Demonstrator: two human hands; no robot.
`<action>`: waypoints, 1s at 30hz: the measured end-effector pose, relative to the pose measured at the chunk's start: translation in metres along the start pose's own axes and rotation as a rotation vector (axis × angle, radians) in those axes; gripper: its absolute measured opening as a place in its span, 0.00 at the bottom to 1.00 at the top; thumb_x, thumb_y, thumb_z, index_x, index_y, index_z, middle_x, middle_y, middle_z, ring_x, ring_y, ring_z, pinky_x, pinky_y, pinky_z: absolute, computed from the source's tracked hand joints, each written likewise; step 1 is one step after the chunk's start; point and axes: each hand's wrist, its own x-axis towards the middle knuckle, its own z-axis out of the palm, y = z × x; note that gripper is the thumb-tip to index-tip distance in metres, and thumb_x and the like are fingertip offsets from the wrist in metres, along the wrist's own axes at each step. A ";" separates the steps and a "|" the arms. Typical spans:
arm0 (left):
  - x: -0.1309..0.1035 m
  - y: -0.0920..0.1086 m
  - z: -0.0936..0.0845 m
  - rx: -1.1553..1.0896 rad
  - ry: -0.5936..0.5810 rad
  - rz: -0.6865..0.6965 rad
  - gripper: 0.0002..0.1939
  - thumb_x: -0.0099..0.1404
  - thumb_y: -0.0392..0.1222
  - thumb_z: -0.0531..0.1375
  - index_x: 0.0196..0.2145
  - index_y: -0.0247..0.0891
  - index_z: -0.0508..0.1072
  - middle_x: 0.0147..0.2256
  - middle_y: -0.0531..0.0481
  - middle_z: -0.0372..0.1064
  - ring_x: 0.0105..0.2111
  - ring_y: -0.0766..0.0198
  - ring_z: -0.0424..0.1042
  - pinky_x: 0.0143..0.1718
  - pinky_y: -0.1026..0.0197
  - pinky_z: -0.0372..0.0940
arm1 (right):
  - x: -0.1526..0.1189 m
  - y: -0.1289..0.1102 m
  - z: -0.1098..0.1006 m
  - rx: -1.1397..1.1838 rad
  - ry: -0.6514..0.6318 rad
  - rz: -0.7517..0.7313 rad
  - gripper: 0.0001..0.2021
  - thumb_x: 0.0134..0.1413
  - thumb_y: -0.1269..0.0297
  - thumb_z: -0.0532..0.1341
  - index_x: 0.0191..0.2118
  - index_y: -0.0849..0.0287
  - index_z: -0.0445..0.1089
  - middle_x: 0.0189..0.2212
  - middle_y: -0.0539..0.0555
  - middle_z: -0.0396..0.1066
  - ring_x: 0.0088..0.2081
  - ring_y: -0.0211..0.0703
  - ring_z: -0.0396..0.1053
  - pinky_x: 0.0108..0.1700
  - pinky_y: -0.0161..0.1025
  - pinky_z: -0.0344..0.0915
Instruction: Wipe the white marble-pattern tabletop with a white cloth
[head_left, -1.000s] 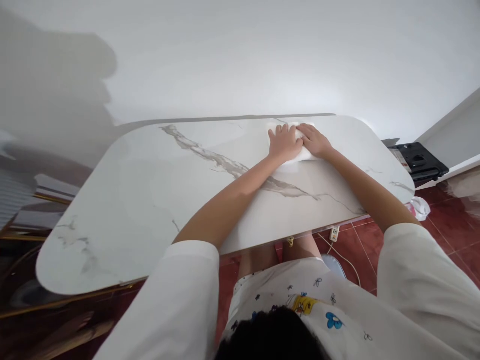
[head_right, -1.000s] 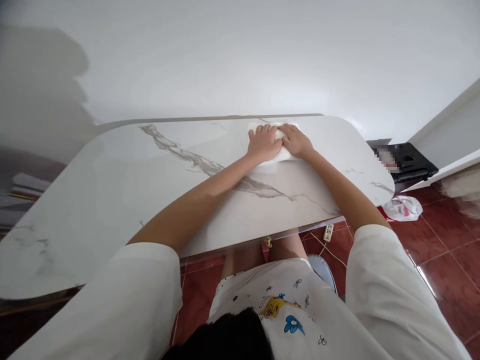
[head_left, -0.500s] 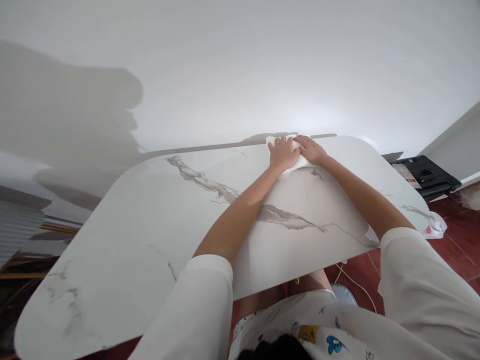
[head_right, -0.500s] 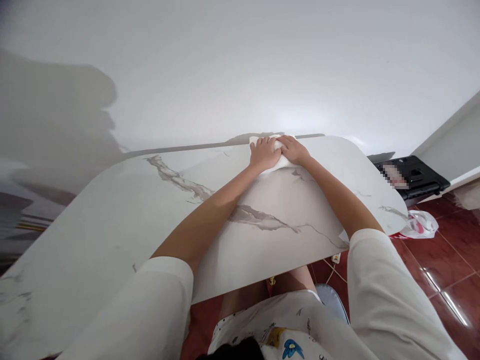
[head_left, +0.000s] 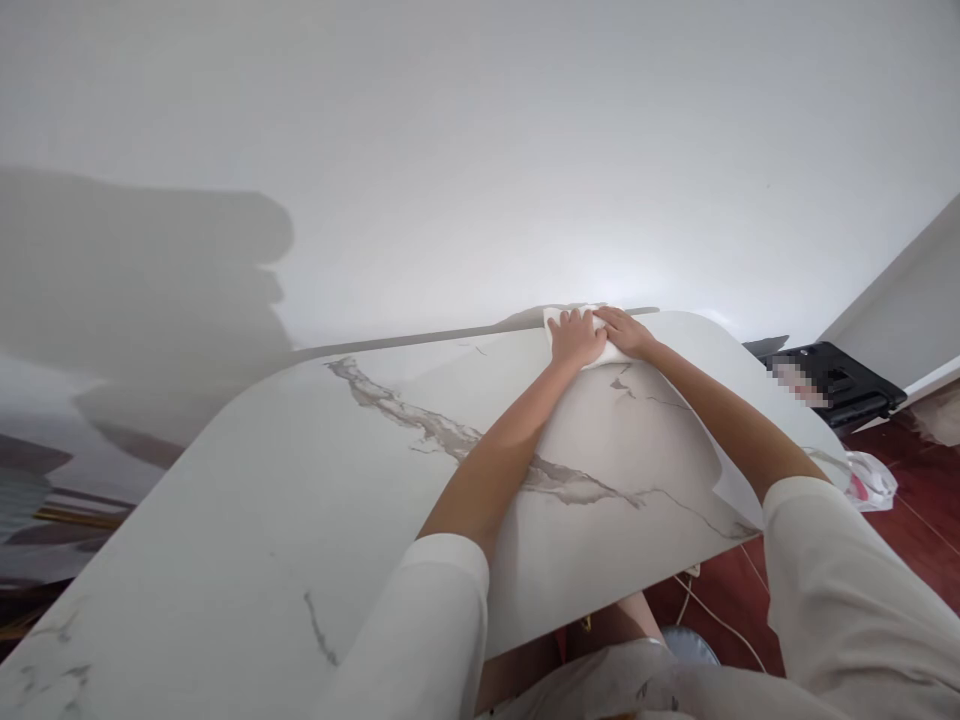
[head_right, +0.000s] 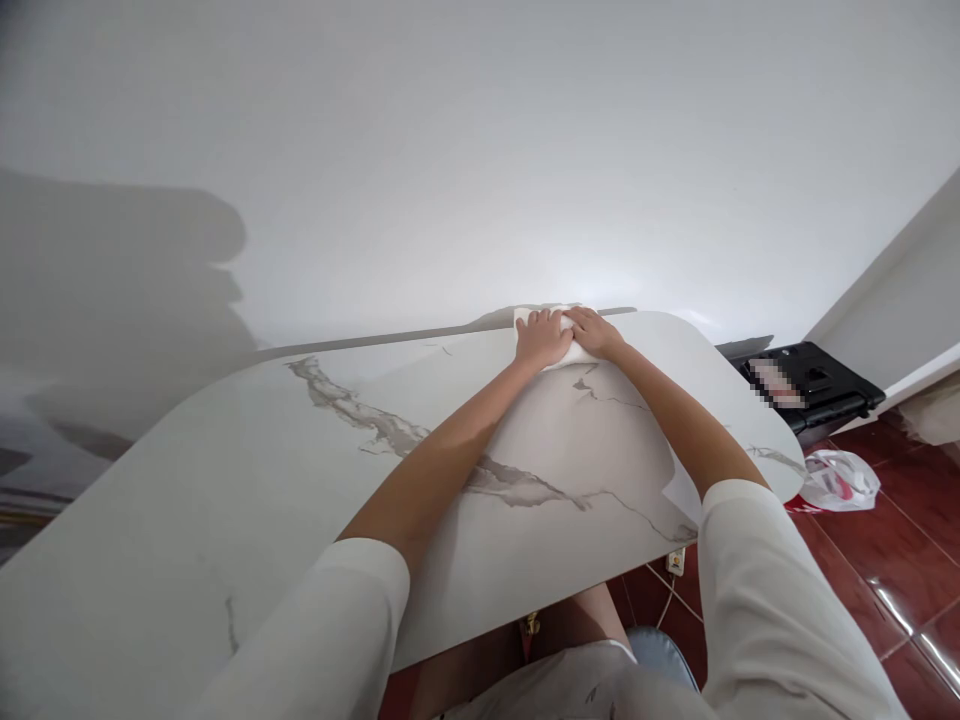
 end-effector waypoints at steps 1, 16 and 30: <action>0.000 0.000 0.000 -0.005 0.002 0.003 0.24 0.70 0.48 0.44 0.59 0.40 0.64 0.60 0.41 0.62 0.61 0.48 0.56 0.62 0.41 0.50 | 0.000 0.000 0.000 0.002 0.005 0.005 0.26 0.62 0.64 0.46 0.64 0.58 0.61 0.65 0.56 0.61 0.67 0.52 0.54 0.69 0.55 0.50; -0.052 0.018 -0.008 -0.017 0.003 0.013 0.26 0.70 0.48 0.43 0.60 0.38 0.62 0.62 0.40 0.59 0.62 0.48 0.55 0.63 0.41 0.48 | -0.054 -0.016 -0.009 -0.006 -0.022 0.025 0.26 0.66 0.59 0.45 0.66 0.55 0.59 0.68 0.55 0.55 0.69 0.52 0.49 0.69 0.57 0.50; -0.096 0.036 -0.015 -0.039 -0.016 -0.020 0.26 0.70 0.49 0.45 0.61 0.38 0.62 0.64 0.39 0.57 0.64 0.46 0.52 0.63 0.37 0.48 | -0.098 -0.028 -0.014 0.016 0.007 -0.042 0.27 0.66 0.51 0.45 0.64 0.53 0.62 0.66 0.55 0.59 0.68 0.52 0.52 0.69 0.57 0.51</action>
